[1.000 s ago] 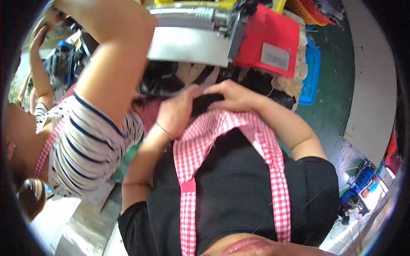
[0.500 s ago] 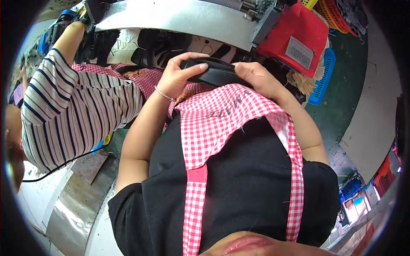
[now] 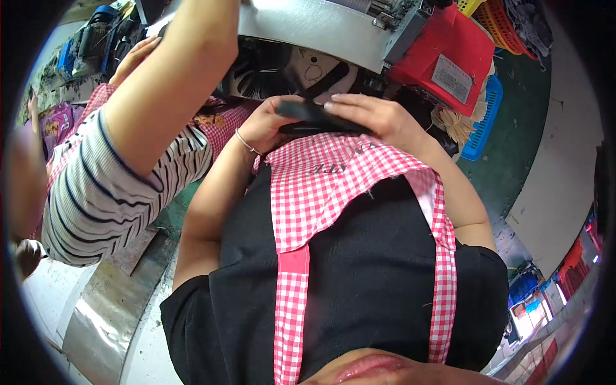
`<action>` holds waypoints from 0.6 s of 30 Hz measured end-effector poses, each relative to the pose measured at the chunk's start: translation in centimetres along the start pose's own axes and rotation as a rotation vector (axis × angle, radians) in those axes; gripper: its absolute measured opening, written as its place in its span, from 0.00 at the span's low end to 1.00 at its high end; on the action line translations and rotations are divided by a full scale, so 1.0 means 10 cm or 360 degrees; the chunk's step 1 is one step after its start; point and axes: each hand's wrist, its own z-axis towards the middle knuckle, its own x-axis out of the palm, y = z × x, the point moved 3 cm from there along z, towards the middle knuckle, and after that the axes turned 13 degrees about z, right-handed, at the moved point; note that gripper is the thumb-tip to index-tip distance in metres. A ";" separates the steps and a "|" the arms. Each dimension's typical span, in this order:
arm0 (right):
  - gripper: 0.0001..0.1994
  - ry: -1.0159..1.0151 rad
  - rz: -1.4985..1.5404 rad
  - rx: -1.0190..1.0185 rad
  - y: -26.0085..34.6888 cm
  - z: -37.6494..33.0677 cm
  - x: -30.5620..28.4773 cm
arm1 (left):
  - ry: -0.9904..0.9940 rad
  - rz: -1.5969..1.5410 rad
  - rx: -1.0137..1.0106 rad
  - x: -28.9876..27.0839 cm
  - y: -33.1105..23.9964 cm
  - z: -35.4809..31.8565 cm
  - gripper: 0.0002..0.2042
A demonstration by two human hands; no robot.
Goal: The person operates a sewing machine to stitch black fabric pieces, likely gloves. They repeatedly feed the material through the machine, guide it under the needle, and place the finished items into a yellow basket. The person also picks up new pieces from the table and adjusts the fabric during the process.
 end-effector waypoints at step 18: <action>0.25 0.0476 0.0790 0.0621 -0.15 0.04 -0.12 | -0.0012 0.1282 0.0685 0.44 -0.42 -0.31 0.16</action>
